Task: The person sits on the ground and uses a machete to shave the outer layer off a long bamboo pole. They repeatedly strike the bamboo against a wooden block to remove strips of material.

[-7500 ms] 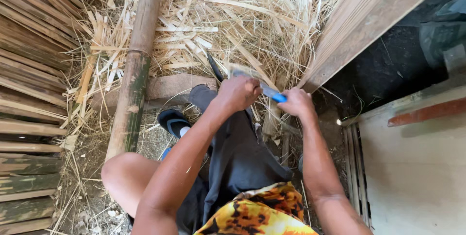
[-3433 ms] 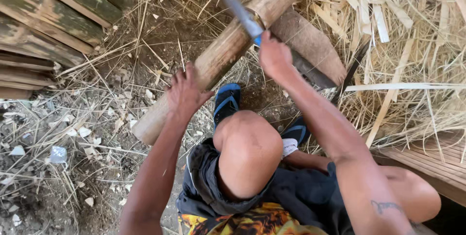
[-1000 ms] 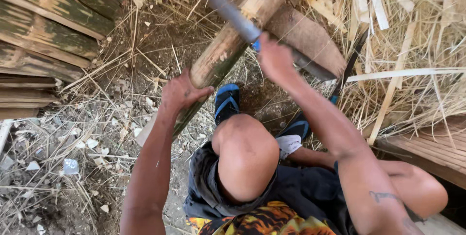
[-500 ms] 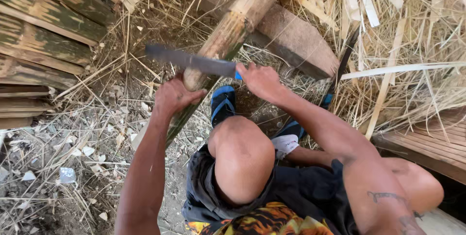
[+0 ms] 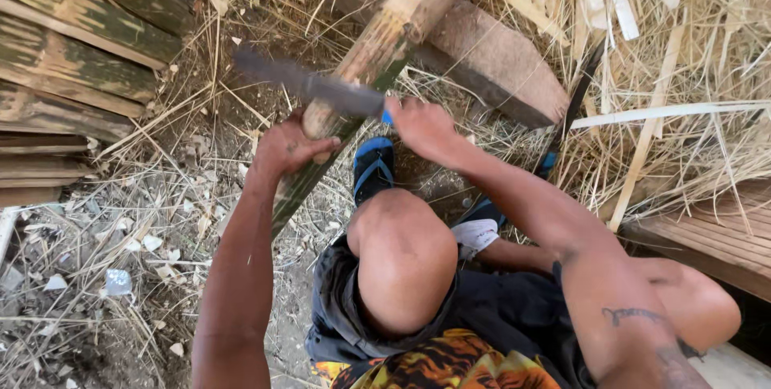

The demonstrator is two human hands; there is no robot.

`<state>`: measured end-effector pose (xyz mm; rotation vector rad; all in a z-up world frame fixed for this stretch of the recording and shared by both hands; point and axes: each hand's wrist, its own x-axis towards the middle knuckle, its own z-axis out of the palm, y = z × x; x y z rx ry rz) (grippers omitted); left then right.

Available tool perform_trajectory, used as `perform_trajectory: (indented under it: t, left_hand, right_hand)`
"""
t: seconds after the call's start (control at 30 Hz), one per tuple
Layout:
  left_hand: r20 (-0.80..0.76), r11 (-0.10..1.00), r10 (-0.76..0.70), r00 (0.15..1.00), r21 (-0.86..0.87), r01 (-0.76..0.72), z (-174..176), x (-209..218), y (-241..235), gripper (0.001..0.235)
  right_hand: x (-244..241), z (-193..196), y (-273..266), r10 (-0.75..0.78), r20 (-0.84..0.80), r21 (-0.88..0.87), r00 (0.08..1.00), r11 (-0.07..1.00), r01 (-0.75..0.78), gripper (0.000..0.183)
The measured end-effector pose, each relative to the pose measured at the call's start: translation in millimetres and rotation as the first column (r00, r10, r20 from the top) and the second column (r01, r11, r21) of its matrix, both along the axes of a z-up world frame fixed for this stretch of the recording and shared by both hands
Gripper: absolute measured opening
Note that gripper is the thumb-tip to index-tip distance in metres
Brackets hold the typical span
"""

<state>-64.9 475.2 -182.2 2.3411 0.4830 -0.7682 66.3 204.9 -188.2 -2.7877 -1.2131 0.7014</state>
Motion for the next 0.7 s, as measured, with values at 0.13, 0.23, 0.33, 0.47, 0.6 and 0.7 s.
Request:
perform_trajectory:
  t: [0.13, 0.23, 0.33, 0.47, 0.6, 0.7]
  left_hand:
    - [-0.066, 0.997, 0.063, 0.996, 0.051, -0.059, 2, 10, -1, 0.098]
    - [0.057, 0.996, 0.001, 0.998, 0.09, -0.006, 6, 9, 1, 0.095]
    - [-0.009, 0.999, 0.001, 1.0, 0.033, -0.001, 2, 8, 1, 0.099]
    - [-0.025, 0.999, -0.035, 0.999, 0.013, 0.035, 4, 2, -1, 0.105]
    - [-0.126, 0.997, 0.075, 0.989, 0.006, -0.075, 27, 15, -5, 0.111]
    - [-0.071, 0.991, 0.1, 0.992, -0.078, -0.105, 30, 18, -6, 0.103]
  right_hand:
    - [55, -4, -17, -0.283, 0.028, 0.179, 0.959, 0.945, 0.274, 0.025]
    - [49, 2, -5, -0.4, -0.151, 0.128, 0.904, 0.899, 0.419, 0.022]
    - [18, 7, -7, -0.162, -0.046, 0.095, 0.986, 0.982, 0.166, 0.016]
    - [34, -4, -20, -0.194, -0.049, 0.059, 0.98, 0.979, 0.197, 0.026]
    - [103, -8, -36, -0.451, 0.162, 0.368, 0.878, 0.853, 0.37, 0.035]
    - [101, 4, -24, -0.482, 0.02, 0.231, 0.876, 0.855, 0.465, 0.03]
